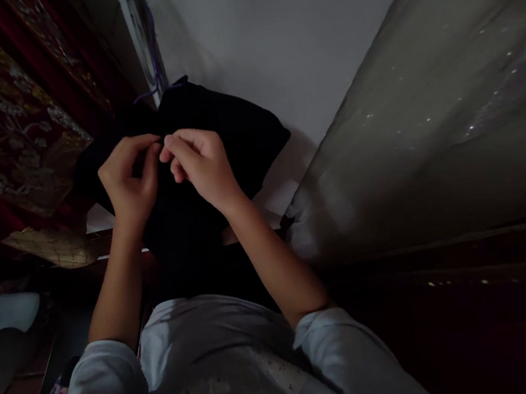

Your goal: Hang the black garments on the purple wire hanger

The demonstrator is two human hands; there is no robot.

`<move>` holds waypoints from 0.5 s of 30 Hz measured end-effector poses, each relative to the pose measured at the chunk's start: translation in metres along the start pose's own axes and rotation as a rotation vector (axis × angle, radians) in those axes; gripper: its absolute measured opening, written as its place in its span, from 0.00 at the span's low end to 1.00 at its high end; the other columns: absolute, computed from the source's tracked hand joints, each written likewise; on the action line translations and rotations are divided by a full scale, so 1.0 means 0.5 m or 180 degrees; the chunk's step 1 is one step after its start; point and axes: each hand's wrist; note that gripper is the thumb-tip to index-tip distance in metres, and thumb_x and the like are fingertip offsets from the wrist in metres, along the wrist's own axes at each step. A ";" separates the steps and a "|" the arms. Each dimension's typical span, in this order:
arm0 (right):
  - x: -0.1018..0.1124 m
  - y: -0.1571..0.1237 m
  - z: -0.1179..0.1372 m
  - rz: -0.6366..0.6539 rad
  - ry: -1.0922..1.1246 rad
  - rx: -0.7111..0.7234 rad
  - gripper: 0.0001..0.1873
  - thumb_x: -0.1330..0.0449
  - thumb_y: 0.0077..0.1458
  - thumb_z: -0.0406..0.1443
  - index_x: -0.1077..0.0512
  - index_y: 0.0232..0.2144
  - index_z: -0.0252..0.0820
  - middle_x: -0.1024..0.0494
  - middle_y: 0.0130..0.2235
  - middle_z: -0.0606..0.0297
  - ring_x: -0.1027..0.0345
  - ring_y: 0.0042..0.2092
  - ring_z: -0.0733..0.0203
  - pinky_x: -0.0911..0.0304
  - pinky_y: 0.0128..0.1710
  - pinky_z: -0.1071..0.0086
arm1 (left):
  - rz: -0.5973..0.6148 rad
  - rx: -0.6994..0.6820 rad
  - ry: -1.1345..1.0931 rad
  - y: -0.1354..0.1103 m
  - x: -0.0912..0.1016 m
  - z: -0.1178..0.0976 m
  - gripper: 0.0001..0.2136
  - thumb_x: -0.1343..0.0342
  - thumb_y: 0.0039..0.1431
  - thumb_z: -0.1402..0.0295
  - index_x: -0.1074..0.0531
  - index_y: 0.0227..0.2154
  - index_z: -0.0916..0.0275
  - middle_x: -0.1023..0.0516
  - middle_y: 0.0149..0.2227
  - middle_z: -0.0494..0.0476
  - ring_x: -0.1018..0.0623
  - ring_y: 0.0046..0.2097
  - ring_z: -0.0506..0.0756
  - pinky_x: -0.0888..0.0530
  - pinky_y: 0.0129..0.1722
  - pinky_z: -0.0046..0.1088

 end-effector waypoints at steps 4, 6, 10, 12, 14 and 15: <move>-0.011 -0.002 -0.082 -0.0226 -0.0394 -0.0133 0.17 0.43 0.65 0.39 0.29 0.24 0.38 0.36 0.17 0.72 0.42 0.20 0.72 0.47 0.22 0.77 | -0.0751 0.0055 0.0111 0.021 0.016 0.010 0.19 0.54 0.76 0.53 0.27 0.43 0.65 0.24 0.40 0.56 0.22 0.45 0.53 0.27 0.52 0.33; -0.013 -0.020 -0.130 -0.0149 -0.0433 -0.0453 0.17 0.43 0.63 0.36 0.29 0.22 0.38 0.36 0.16 0.71 0.43 0.19 0.72 0.47 0.22 0.75 | -0.1489 0.0270 0.0114 0.018 0.066 0.047 0.21 0.52 0.74 0.50 0.29 0.45 0.66 0.27 0.43 0.54 0.25 0.51 0.53 0.31 0.58 0.35; -0.006 -0.096 -0.182 -0.0047 -0.0117 -0.0796 0.15 0.44 0.58 0.35 0.29 0.20 0.40 0.34 0.16 0.70 0.41 0.20 0.70 0.46 0.24 0.74 | -0.1276 0.1232 -0.0290 -0.067 0.178 0.188 0.26 0.62 0.73 0.41 0.29 0.43 0.57 0.23 0.41 0.50 0.32 0.63 0.57 0.35 0.61 0.41; -0.007 -0.140 -0.191 0.0033 0.0074 -0.0898 0.14 0.44 0.56 0.37 0.29 0.20 0.40 0.34 0.16 0.70 0.42 0.20 0.70 0.47 0.24 0.74 | -0.0488 0.1987 -0.0465 -0.147 0.185 0.240 0.31 0.70 0.72 0.40 0.27 0.38 0.55 0.21 0.36 0.51 0.29 0.61 0.57 0.31 0.55 0.43; -0.011 -0.175 -0.201 0.0067 0.0321 -0.1111 0.13 0.43 0.53 0.38 0.30 0.19 0.39 0.34 0.16 0.70 0.42 0.20 0.71 0.49 0.22 0.74 | -0.0178 0.2281 -0.0477 -0.229 0.147 0.252 0.32 0.68 0.71 0.39 0.27 0.33 0.57 0.22 0.29 0.54 0.23 0.52 0.59 0.27 0.48 0.45; -0.013 -0.186 -0.209 -0.0046 0.0512 -0.1275 0.13 0.42 0.51 0.38 0.30 0.19 0.39 0.34 0.16 0.69 0.43 0.19 0.71 0.50 0.21 0.74 | -0.0063 0.2351 -0.0465 -0.265 0.116 0.244 0.32 0.67 0.71 0.40 0.27 0.31 0.57 0.22 0.27 0.55 0.21 0.48 0.59 0.26 0.44 0.45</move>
Point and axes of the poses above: each hand's wrist, its own y-axis towards the middle knuckle, its own x-axis out of the back of the hand, z = x × y
